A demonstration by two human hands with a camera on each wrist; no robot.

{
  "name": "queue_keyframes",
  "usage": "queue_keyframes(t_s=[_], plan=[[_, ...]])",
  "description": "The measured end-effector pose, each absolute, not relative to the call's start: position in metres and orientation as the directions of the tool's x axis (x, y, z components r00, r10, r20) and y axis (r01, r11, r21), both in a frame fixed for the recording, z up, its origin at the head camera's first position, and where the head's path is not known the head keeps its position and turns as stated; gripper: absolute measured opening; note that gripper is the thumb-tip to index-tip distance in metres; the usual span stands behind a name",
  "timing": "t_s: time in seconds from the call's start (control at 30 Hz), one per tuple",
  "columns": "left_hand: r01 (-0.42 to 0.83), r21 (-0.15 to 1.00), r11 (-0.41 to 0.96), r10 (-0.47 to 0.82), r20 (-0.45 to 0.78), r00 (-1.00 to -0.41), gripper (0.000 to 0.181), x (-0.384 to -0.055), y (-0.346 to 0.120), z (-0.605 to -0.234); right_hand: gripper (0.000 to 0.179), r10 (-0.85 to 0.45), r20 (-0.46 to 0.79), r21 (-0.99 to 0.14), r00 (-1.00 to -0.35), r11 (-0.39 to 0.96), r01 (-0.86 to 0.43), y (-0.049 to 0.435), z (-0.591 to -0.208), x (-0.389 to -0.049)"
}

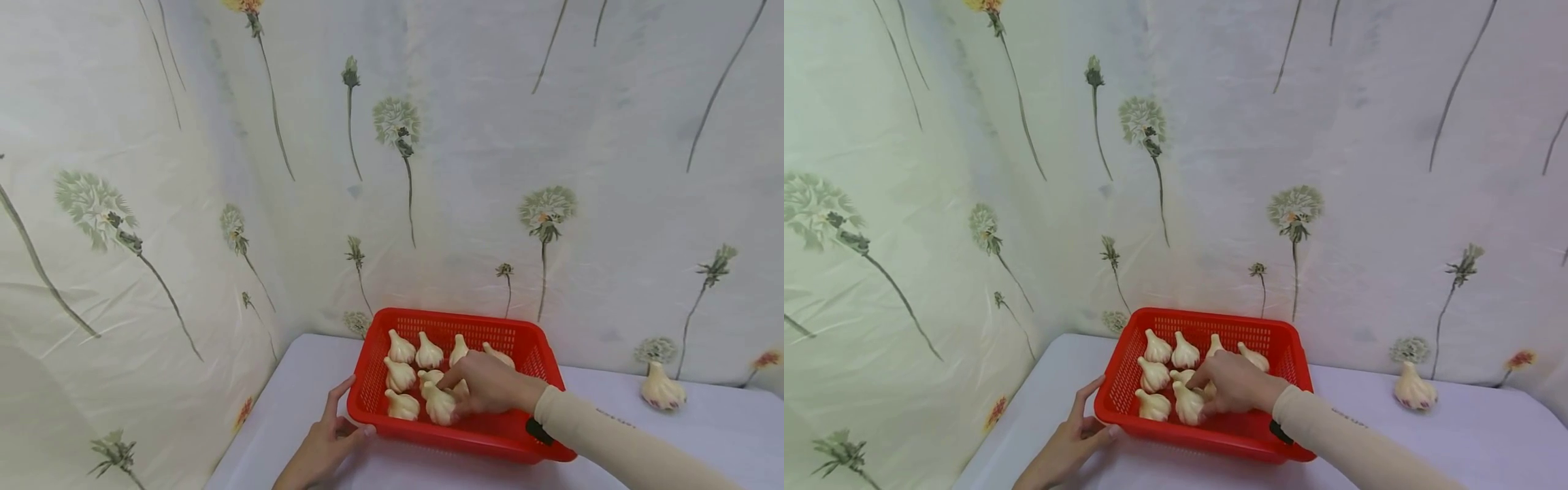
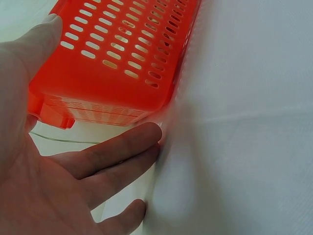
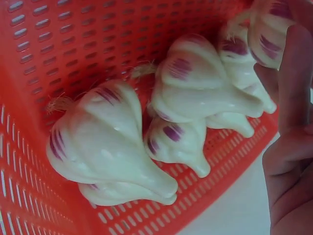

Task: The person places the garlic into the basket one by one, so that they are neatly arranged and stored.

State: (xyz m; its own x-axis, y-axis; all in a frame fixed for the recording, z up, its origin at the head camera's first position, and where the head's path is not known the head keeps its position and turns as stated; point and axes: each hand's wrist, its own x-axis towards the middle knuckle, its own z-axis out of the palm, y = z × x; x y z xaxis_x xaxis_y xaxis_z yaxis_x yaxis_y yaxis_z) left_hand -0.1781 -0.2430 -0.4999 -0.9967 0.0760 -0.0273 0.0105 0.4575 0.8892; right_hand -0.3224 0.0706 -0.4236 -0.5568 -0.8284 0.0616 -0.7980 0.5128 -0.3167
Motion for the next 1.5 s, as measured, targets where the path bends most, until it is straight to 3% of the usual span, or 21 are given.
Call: queue_keyframes(t_s=[0.47,1.0,1.27,1.5], plan=[[-0.011,0.890,0.456,0.080,-0.053,-0.995,0.091,-0.181,-0.243,-0.500,0.040,-0.848,-0.005,-0.426,-0.530,0.481,-0.766,0.067,-0.451,-0.328],[0.009,0.853,0.522,0.053,-0.022,-0.998,0.091,-0.180,-0.240,-0.500,0.037,-0.869,0.002,-0.364,-0.495,0.461,-0.810,0.063,-0.448,-0.328],[-0.021,0.758,0.652,-0.033,0.001,-0.999,0.093,-0.181,-0.229,-0.498,0.020,-0.886,0.004,-0.321,-0.463,0.437,-0.840,0.061,-0.446,-0.325],[-0.071,0.699,0.711,-0.109,0.009,-0.994,0.096,-0.179,-0.220,-0.500,0.020,-0.892,-0.009,-0.292,-0.451,0.434,-0.852,0.060,-0.445,-0.324]])
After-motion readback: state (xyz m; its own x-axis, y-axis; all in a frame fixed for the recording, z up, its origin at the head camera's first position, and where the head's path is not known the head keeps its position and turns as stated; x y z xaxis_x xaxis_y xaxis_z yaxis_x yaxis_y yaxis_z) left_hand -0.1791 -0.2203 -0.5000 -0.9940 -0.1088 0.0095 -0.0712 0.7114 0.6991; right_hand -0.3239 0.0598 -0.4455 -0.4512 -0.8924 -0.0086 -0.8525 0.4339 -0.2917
